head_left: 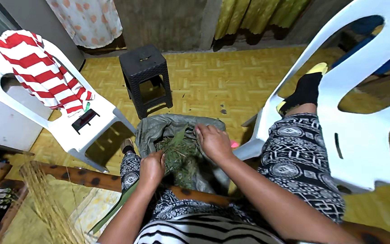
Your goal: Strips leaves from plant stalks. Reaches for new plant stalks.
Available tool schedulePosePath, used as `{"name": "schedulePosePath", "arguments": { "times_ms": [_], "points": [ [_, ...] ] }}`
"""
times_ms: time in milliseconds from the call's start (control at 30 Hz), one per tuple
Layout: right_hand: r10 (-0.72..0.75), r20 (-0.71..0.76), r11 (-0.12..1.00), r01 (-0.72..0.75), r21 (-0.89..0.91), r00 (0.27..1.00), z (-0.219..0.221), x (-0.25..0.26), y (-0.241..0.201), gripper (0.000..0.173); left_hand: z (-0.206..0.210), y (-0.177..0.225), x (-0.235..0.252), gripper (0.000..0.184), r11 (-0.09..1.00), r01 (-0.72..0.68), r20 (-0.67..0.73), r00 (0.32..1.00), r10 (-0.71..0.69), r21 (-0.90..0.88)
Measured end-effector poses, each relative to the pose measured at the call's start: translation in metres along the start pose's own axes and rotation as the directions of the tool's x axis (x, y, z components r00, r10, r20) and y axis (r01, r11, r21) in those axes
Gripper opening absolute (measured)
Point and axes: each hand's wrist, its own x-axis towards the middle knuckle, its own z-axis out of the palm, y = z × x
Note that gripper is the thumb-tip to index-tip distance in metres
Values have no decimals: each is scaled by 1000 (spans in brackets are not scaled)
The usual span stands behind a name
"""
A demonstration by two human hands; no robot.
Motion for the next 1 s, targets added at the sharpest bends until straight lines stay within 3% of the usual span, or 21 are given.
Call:
{"name": "schedulePosePath", "arguments": {
  "times_ms": [133,267,433,567,700,833,1000],
  "points": [
    [51,14,997,-52,56,999,-9,6,8,39,-2,-5,-1,36,1000,9,-8,1000,-9,-10],
    [-90,125,987,71,143,988,-4,-13,-14,43,2,0,5,37,999,29,3,1000,-29,21],
    [-207,258,978,189,93,944,6,-31,-35,45,7,4,8,36,997,9,-48,999,-5,74],
    [-150,135,988,152,-3,979,8,-16,-20,41,10,-2,6,34,998,-25,-86,996,30,56],
    [-51,69,995,45,84,996,4,-6,-7,39,3,-3,6,39,996,46,53,998,-42,-72],
    [-170,157,970,137,202,973,12,-22,-16,43,2,-1,11,38,966,99,114,991,-74,-239],
    [-203,117,974,188,130,972,20,-25,-18,42,0,-3,12,34,940,114,144,987,-71,-321]
  ]
}}
